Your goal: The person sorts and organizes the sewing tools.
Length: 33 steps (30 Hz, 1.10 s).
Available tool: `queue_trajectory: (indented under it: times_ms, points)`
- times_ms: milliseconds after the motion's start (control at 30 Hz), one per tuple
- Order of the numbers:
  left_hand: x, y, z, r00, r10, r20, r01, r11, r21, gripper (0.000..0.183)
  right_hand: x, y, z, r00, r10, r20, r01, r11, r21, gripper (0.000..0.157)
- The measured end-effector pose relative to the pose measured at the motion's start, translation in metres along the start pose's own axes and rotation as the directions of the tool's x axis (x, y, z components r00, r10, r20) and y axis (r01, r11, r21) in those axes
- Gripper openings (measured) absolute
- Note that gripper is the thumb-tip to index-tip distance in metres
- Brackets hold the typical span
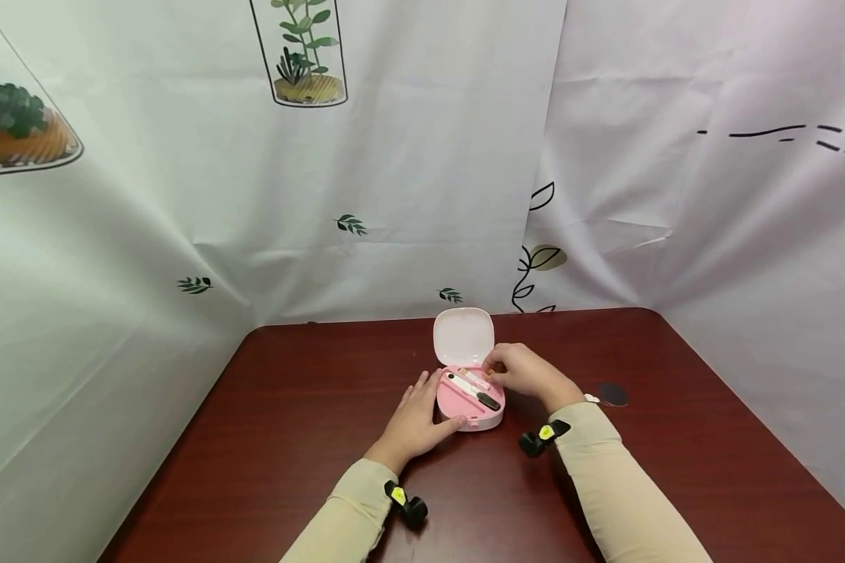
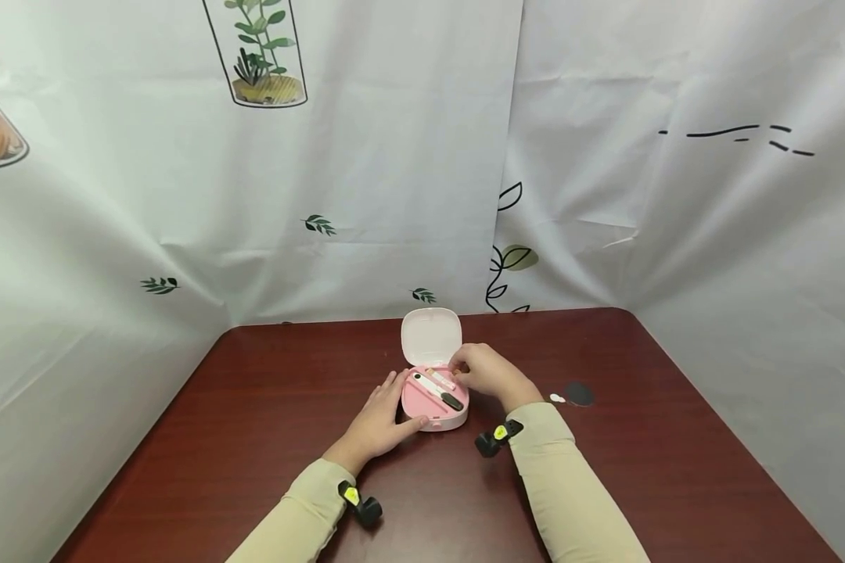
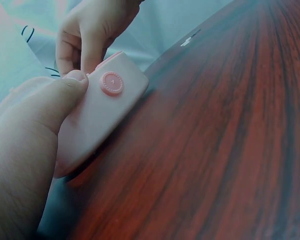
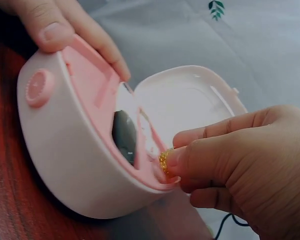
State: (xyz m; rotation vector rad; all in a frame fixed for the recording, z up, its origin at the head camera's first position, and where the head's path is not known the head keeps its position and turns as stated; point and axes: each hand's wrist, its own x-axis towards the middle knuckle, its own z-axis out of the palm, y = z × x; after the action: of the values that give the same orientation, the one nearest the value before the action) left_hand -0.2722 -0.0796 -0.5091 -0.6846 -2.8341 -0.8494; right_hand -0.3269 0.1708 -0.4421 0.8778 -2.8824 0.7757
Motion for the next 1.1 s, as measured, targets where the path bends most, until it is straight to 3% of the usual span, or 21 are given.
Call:
queue_trajectory:
  times_ms: [333,667,1100]
  points:
    - [0.000,-0.001,0.000,1.000,-0.014,0.014,0.014,1.000,-0.001,0.099,0.005,0.000,0.008,0.994,-0.106,-0.031,0.104,0.994,-0.036,0.016]
    - [0.000,0.001,-0.003,1.000,0.001,0.004,-0.001,0.999,-0.032,0.096,0.014,-0.005,0.013,0.996,-0.066,-0.053,0.064,0.998,-0.029,0.013]
    - [-0.001,0.001,-0.003,1.000,0.010,-0.004,-0.010,1.000,-0.027,0.095,0.017,-0.011,0.015,0.999,-0.026,-0.024,0.025,0.999,-0.031,0.019]
